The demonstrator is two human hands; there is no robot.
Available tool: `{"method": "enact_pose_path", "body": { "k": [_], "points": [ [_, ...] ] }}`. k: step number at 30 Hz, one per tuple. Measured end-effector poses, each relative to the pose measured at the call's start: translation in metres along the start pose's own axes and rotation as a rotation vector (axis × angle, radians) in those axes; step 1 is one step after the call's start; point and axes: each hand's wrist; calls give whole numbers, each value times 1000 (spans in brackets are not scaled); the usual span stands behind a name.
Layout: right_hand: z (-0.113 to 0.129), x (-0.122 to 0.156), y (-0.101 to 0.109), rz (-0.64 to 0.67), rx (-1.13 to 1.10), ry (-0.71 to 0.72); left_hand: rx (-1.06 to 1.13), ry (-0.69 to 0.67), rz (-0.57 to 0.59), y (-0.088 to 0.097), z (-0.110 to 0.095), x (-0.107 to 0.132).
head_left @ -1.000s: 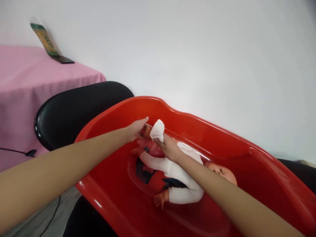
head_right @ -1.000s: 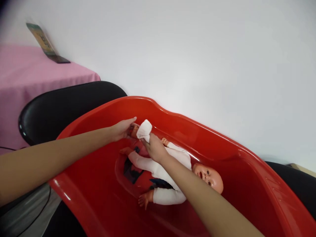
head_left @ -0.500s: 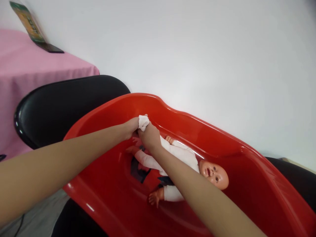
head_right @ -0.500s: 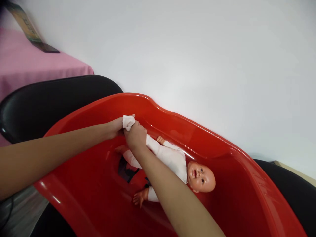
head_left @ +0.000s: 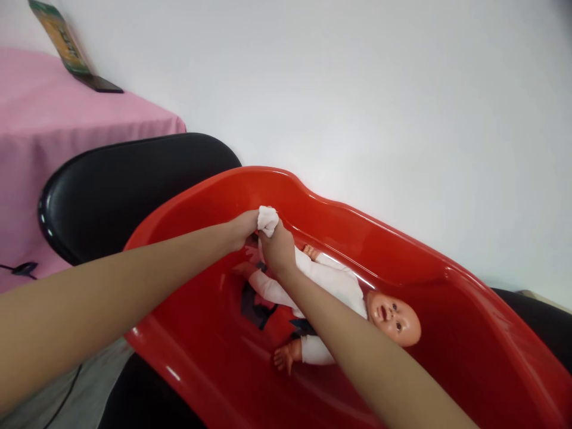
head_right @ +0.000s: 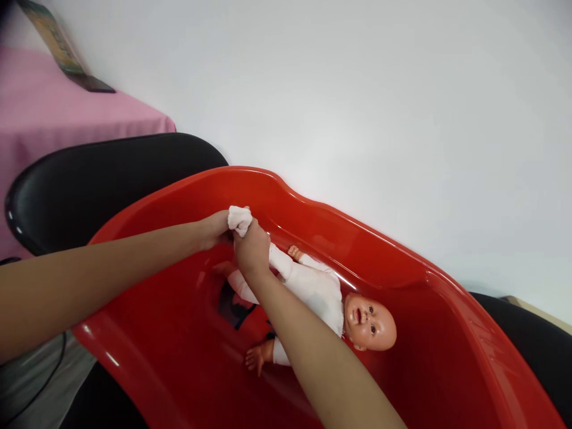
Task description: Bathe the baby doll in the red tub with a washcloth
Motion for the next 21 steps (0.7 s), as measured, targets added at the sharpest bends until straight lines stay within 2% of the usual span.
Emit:
{"method": "enact_pose_path", "body": {
  "k": [6,9,11,16,21],
  "points": [
    [-16,-7,13,-63,-264,-3,-8,72,68,3,-6,6],
    [-32,-14,25,-136,-316,-51,9,77,69,8,-5,6],
    [-41,-19,34,-133,-312,-75,5,72,49,11,-2,3],
    [-49,-25,56,4,-195,-114,-9,88,52,15,5,-7],
    [-31,-23,70,151,-301,-24,7,81,45,13,3,-5]
  ]
}}
Point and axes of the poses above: each hand's wrist, its own x-axis away from the middle knuckle, its own y-axis out of the back of the hand, z = x × y, and after that the axes turned 1 degree about -z, right-handed
